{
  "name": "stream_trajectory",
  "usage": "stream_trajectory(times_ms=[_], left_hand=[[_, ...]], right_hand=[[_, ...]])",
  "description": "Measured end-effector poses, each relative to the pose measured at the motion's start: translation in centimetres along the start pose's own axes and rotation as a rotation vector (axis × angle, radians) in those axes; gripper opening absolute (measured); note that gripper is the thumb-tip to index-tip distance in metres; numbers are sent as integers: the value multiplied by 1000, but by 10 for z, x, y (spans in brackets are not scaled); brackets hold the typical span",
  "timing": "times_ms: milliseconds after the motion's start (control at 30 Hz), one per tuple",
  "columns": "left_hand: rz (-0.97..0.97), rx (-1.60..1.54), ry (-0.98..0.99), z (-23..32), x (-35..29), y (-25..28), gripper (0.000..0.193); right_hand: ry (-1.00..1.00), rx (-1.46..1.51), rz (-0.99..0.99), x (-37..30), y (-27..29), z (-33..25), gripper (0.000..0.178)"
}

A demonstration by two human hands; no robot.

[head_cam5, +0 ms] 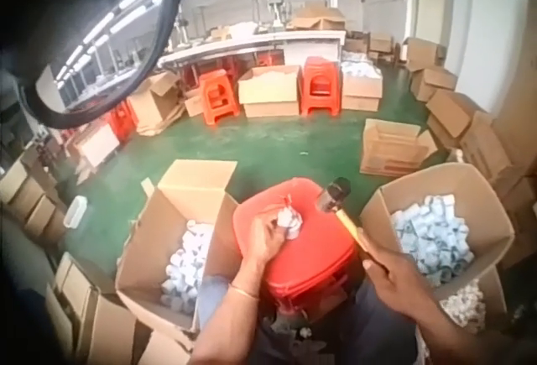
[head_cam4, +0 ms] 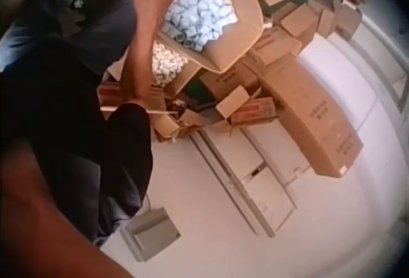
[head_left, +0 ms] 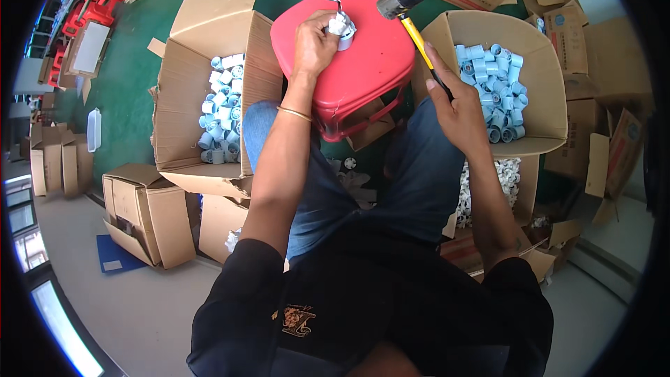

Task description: The person assembles small plastic components using a hammer.

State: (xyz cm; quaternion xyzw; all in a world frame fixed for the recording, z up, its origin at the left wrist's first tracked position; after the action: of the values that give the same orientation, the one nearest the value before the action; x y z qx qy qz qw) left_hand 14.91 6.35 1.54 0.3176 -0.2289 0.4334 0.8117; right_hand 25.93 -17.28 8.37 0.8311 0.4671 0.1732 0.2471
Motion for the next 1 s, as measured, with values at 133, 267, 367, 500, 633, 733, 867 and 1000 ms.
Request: stream_trajectory(times_ms=[133, 267, 367, 500, 633, 733, 867, 1000], left_hand=[[14, -35, 15, -4, -1, 0, 20], [10, -10, 28, -4, 0, -6, 18], [2, 29, 40, -5, 0, -8, 18], [38, 79, 18, 0, 2, -4, 17], [48, 75, 29, 1, 3, 2, 16], [32, 100, 34, 4, 1, 3, 16], [-19, 174, 44, 7, 1, -2, 16], [-3, 114, 79, 5, 0, -4, 18]], right_hand=[[-54, 46, -23, -13, -2, 15, 51], [-91, 78, -47, -25, -3, 25, 51], [-113, 95, -69, -30, -7, 29, 51], [-112, 118, -89, -34, -11, 32, 51], [-89, 104, -81, -34, -13, 38, 51], [-59, 89, -66, -31, -15, 39, 51], [11, 52, -32, -21, -14, 34, 50], [12, -46, -90, 2, -19, 28, 48]])
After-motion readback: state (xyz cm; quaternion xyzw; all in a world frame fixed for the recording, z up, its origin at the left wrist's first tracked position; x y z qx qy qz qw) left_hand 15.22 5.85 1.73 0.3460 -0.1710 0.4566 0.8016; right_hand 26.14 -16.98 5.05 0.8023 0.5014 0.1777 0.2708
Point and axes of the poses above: each hand's wrist, its own x-axis towards the middle knuckle, its own y-axis out of the back of the hand, z = x × y, the point moved 9 cm from there along x, towards the middle knuckle, and after that the axes turned 9 degrees about -y, right-handed, at the moved point
